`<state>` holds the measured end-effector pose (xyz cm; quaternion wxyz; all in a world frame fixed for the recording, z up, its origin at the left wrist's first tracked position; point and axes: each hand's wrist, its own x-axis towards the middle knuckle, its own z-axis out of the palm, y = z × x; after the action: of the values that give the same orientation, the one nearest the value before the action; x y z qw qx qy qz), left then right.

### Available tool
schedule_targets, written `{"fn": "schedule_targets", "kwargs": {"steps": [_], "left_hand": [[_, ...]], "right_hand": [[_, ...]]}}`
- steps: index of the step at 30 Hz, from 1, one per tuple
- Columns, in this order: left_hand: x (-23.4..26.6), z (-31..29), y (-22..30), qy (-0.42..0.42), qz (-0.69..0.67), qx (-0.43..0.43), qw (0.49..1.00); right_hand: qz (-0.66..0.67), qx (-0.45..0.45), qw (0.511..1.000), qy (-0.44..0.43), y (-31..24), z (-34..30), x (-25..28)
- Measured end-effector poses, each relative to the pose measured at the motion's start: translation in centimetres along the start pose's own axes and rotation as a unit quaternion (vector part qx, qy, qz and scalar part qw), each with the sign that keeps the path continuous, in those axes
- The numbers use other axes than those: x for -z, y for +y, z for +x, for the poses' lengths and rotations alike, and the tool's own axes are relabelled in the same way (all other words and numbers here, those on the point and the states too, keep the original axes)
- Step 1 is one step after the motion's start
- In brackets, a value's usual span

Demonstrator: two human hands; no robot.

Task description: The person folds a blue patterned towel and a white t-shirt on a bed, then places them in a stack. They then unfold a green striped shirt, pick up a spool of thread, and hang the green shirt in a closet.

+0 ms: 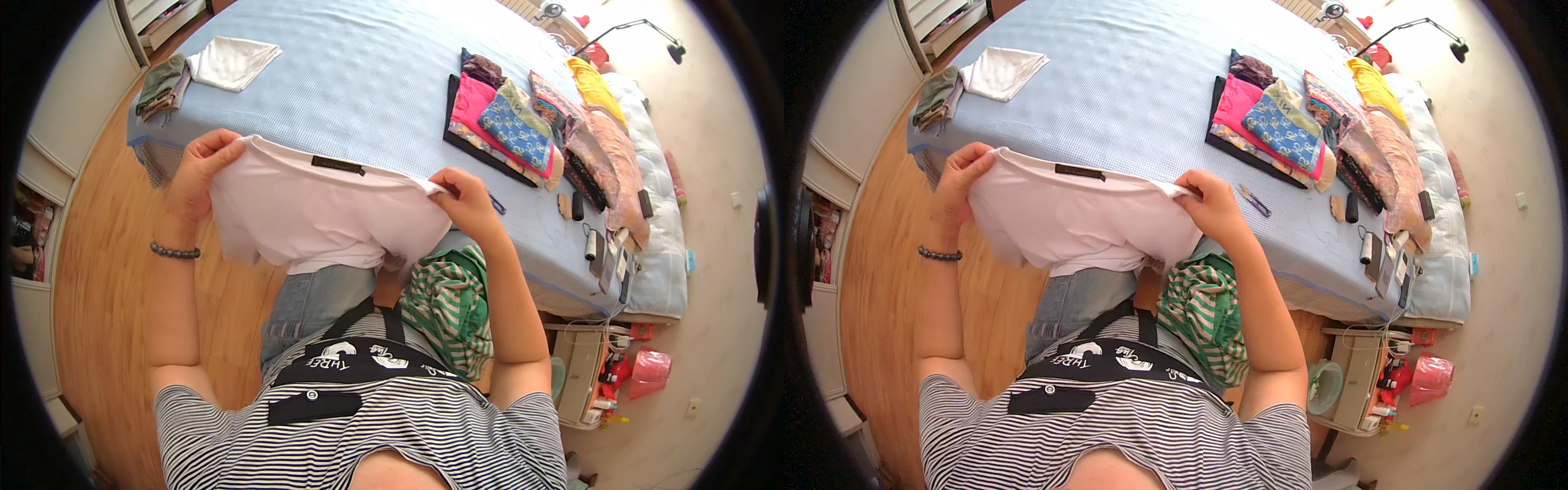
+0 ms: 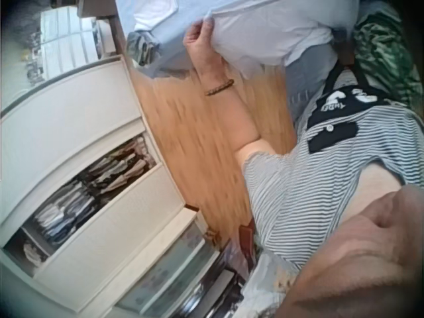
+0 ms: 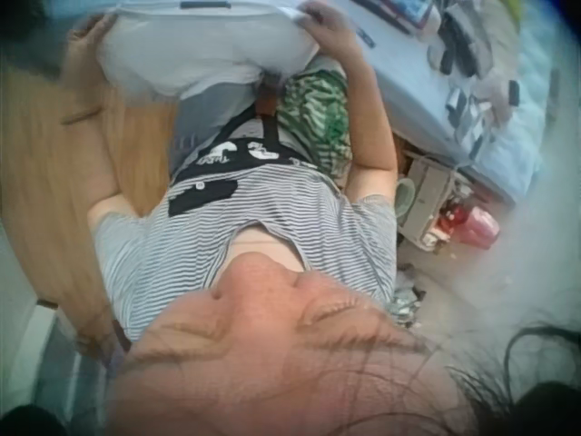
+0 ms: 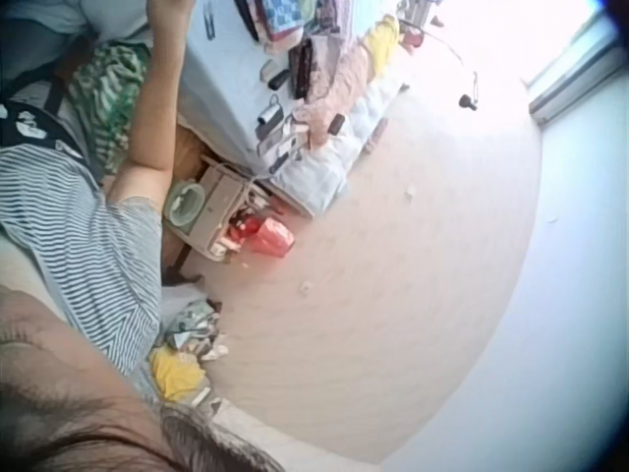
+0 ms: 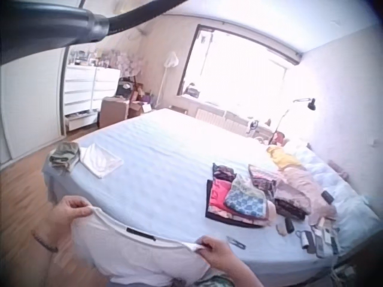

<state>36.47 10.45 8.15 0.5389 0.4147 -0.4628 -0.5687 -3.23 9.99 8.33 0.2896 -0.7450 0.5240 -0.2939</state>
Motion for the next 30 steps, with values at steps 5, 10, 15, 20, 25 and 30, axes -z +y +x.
{"fn": "schedule_targets", "kwargs": {"steps": [5, 10, 15, 20, 25, 30], "left_hand": [[-1.7, 0.3, 4.6, -0.045, 0.037, -0.007, 0.998], [-1.0, 0.1, 7.5, -0.182, 0.326, 0.038, 0.927], [4.7, 4.3, 8.4, 0.017, 0.525, -0.151, 0.838], [3.4, 4.8, 18.7, 0.101, 0.212, -0.231, 0.944], [0.0, 7.3, 28.1, 0.138, 0.348, -0.439, 0.817], [3.2, 6.5, 38.6, 0.132, 0.476, -0.401, 0.772]], "right_hand": [[-0.018, 0.090, 0.983, 0.158, 0.0, 1.4, 0.9], [0.405, -0.019, 0.906, 0.122, -2.9, 2.9, 4.5], [0.239, 0.070, 0.962, 0.109, -7.0, 4.4, 9.9], [0.027, 0.105, 0.994, -0.011, -14.3, 4.8, 15.9], [-0.364, 0.163, 0.870, 0.290, -17.1, 8.4, 24.9], [-0.279, 0.150, 0.889, 0.330, -19.1, 9.5, 30.7]]}}
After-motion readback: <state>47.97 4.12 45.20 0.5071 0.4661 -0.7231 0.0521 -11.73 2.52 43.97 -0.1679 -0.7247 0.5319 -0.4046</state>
